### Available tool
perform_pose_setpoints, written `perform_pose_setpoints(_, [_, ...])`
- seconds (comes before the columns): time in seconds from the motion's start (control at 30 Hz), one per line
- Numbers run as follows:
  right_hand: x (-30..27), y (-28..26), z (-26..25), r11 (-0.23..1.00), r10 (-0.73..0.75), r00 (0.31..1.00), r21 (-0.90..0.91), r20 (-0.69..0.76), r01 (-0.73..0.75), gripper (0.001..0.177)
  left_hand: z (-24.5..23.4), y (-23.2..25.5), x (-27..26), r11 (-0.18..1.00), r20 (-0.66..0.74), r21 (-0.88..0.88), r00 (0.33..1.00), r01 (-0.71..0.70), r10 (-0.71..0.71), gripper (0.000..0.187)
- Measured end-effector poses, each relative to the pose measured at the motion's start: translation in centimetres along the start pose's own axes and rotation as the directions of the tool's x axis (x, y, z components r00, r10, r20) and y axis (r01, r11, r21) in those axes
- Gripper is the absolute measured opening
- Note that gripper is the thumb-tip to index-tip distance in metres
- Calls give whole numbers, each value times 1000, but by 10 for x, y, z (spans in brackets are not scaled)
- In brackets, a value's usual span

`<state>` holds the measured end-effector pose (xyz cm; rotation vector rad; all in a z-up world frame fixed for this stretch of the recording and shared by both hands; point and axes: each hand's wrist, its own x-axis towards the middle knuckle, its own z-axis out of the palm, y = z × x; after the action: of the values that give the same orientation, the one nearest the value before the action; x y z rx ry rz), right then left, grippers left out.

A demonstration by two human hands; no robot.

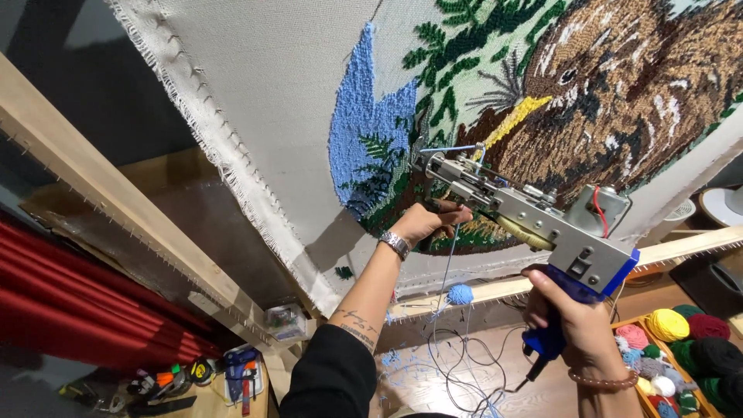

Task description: Using a tufting gun to fill in a design with yarn on a stretched canvas frame to create a rug.

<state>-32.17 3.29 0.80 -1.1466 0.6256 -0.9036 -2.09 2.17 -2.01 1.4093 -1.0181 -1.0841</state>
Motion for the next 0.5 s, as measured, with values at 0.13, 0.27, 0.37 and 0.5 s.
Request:
perform_pose_setpoints(0.13, [2, -4, -4, 993, 108, 993, 50, -45, -106, 21, 3, -6, 3, 999, 8, -23, 1000, -28, 28, 42])
perform_pose_setpoints(0.27, [6, -5, -13, 986, 162, 986, 34, -36, -160, 23, 7, -7, 4, 995, 16, -75, 998, -58, 60, 45])
perform_pose_setpoints(0.37, [11, 1, -25, 985, 170, 985, 34, 14, -171, 23, 12, -4, 0, 999, -57, -27, 997, 48, -49, 75])
perform_pose_setpoints(0.5, [23, 31, -60, 987, 135, 991, 90, 21, -137, 43, 13, -18, 3, 998, -135, -35, 989, 58, -62, 77])
